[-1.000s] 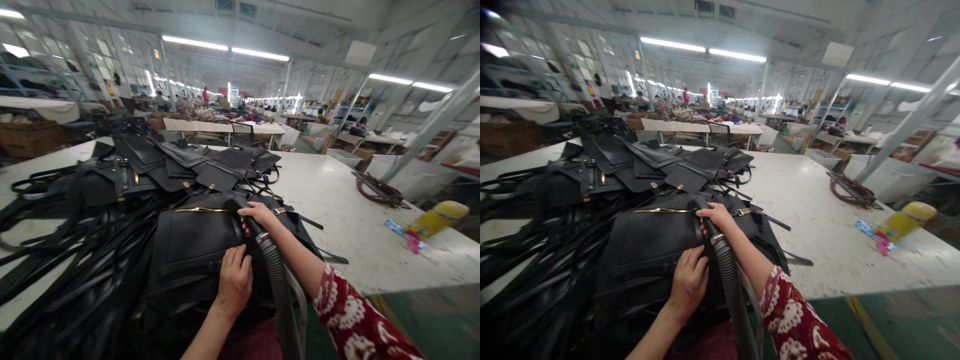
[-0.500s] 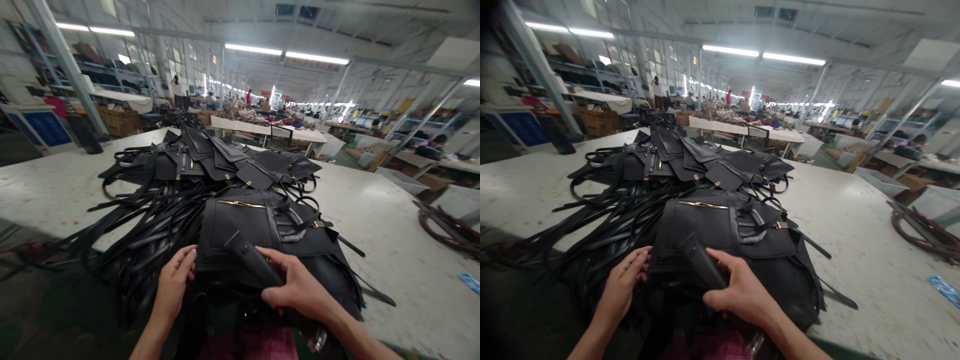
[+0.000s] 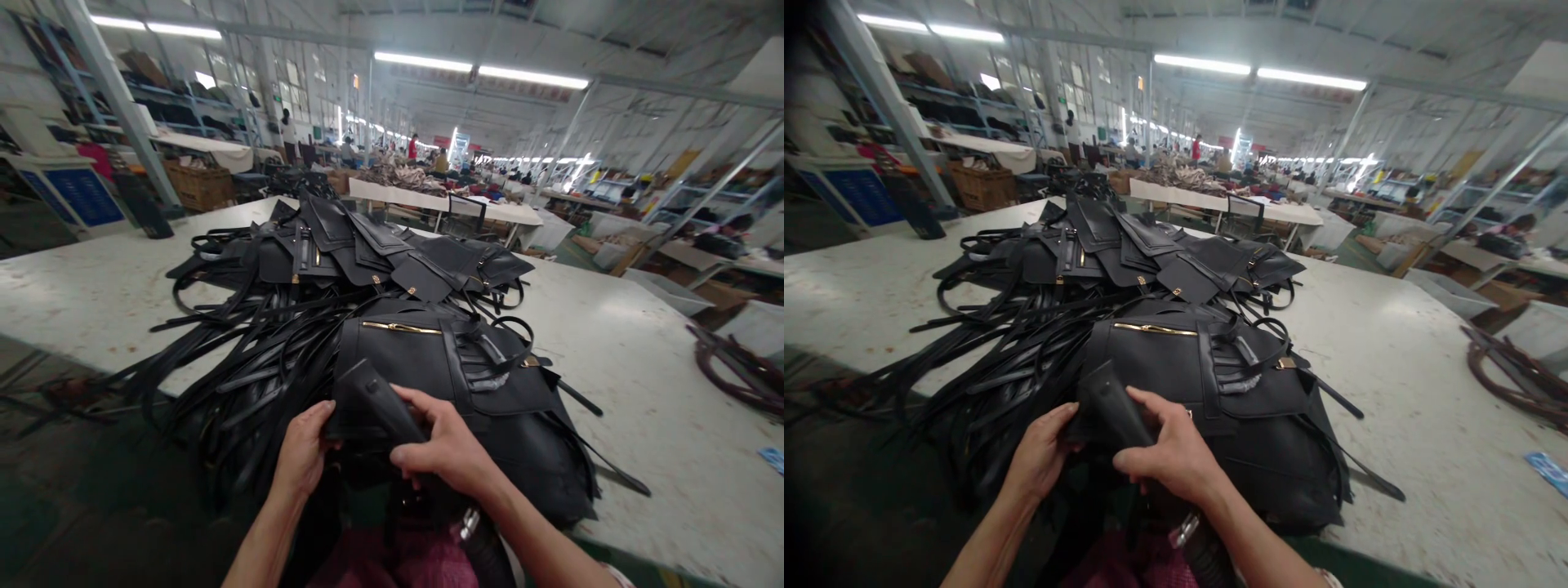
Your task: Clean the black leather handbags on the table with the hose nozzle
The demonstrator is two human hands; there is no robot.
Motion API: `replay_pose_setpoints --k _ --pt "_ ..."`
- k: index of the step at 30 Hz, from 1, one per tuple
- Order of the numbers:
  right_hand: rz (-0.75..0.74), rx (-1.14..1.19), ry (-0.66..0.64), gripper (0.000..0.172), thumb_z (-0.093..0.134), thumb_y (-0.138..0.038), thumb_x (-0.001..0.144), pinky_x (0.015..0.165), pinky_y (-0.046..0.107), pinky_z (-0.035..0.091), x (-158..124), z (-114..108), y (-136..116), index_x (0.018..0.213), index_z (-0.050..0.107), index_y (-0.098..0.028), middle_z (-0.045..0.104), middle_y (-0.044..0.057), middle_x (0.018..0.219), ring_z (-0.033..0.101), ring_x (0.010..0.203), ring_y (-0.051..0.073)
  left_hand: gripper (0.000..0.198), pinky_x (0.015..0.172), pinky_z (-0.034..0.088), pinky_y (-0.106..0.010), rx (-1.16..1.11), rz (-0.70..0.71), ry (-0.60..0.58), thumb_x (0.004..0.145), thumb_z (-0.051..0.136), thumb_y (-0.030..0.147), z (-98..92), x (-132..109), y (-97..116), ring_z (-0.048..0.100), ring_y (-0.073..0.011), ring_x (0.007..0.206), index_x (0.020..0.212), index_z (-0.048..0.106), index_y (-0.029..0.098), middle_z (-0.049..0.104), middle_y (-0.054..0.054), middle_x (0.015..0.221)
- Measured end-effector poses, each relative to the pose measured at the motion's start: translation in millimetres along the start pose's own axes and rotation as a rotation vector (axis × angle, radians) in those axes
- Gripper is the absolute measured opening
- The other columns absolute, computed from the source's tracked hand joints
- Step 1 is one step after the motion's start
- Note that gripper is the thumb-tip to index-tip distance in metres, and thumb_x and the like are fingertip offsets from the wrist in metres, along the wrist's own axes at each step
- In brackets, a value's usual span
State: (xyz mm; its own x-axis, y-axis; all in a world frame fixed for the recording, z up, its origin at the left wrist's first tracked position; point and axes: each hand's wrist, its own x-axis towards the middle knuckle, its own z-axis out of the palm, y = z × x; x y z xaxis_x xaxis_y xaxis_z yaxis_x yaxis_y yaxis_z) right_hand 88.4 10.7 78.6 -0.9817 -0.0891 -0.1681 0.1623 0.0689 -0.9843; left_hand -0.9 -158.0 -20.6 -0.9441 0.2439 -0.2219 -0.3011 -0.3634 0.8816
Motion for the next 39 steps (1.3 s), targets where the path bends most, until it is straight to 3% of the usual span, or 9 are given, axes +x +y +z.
replay_pose_setpoints --k 3,6,10,16,25,31,35,39 --pt "0.005 -0.019 0.098 0.071 0.063 -0.013 0.062 0.038 0.019 0.043 -10 -12 -2 0.127 0.038 -0.026 0.059 -0.002 0.078 0.05 0.044 0.007 0.023 0.038 0.035 -0.02 -0.021 -0.003 0.01 0.062 0.065 0.035 0.8 2 -1 0.041 -0.0093 0.047 0.057 0.056 0.015 0.047 0.004 0.051" --pt "0.08 -0.093 0.081 0.071 0.061 -0.009 0.06 0.04 0.018 0.04 -30 -20 3 0.126 0.041 -0.026 0.059 -0.003 0.079 0.049 0.046 0.007 0.023 0.038 0.035 -0.02 -0.042 -0.002 0.016 0.061 0.066 0.034 0.6 2 -3 0.042 -0.0093 0.048 0.058 0.056 0.014 0.048 0.003 0.053" --pt "0.083 -0.13 -0.004 0.072 0.062 -0.004 0.054 0.048 0.017 0.035 -47 -11 12 0.122 0.047 -0.024 0.061 -0.004 0.083 0.05 0.059 0.009 0.021 0.039 0.036 -0.02 -0.03 0.005 -0.005 0.061 0.066 0.033 1.4 -2 -3 0.045 -0.0099 0.05 0.059 0.059 0.014 0.052 0.002 0.056" --pt "0.05 -0.127 -0.038 0.069 0.067 -0.006 0.052 0.055 0.019 0.036 -41 6 15 0.117 0.052 -0.023 0.062 -0.004 0.088 0.052 0.069 0.013 0.016 0.044 0.038 -0.02 -0.053 -0.009 0.02 0.059 0.068 0.03 2.1 -8 1 0.048 -0.0103 0.054 0.059 0.061 0.015 0.056 0.003 0.059" --pt "0.075 0.015 -0.086 0.073 0.069 -0.008 0.049 0.054 0.019 0.037 -43 -4 21 0.118 0.052 -0.022 0.061 -0.004 0.079 0.051 0.065 0.012 0.024 0.042 0.038 -0.02 -0.099 -0.067 0.069 0.054 0.072 0.032 2.8 -13 -2 0.049 -0.0107 0.055 0.067 0.062 0.014 0.058 0.002 0.063" --pt "0.072 0.057 -0.086 0.074 0.07 -0.008 0.047 0.059 0.02 0.041 -45 -4 21 0.118 0.052 -0.022 0.061 -0.004 0.081 0.054 0.07 0.014 0.026 0.046 0.038 -0.019 0.028 -0.058 -0.058 0.062 0.067 0.039 10.3 -25 3 0.044 -0.0085 0.052 0.06 0.06 0.014 0.053 0.002 0.056" --pt "0.046 0.136 -0.099 0.072 0.071 -0.007 0.048 0.056 0.018 0.041 -47 -3 18 0.116 0.054 -0.023 0.062 -0.003 0.083 0.055 0.068 0.013 0.028 0.044 0.036 -0.02 0.076 -0.102 -0.154 0.062 0.067 0.041 17.9 -42 -9 0.041 -0.0085 0.048 0.058 0.06 0.014 0.049 0.002 0.052" --pt "0.003 0.185 0.12 0.078 0.07 -0.009 0.051 0.044 0.018 0.043 -45 -19 18 0.123 0.045 -0.024 0.062 0.0 0.087 0.054 0.053 0.009 0.025 0.049 0.042 -0.024 0.124 -0.183 -0.242 0.062 0.067 0.04 32.4 -60 -15 0.049 -0.012 0.052 0.07 0.065 0.015 0.056 -0.001 0.06"
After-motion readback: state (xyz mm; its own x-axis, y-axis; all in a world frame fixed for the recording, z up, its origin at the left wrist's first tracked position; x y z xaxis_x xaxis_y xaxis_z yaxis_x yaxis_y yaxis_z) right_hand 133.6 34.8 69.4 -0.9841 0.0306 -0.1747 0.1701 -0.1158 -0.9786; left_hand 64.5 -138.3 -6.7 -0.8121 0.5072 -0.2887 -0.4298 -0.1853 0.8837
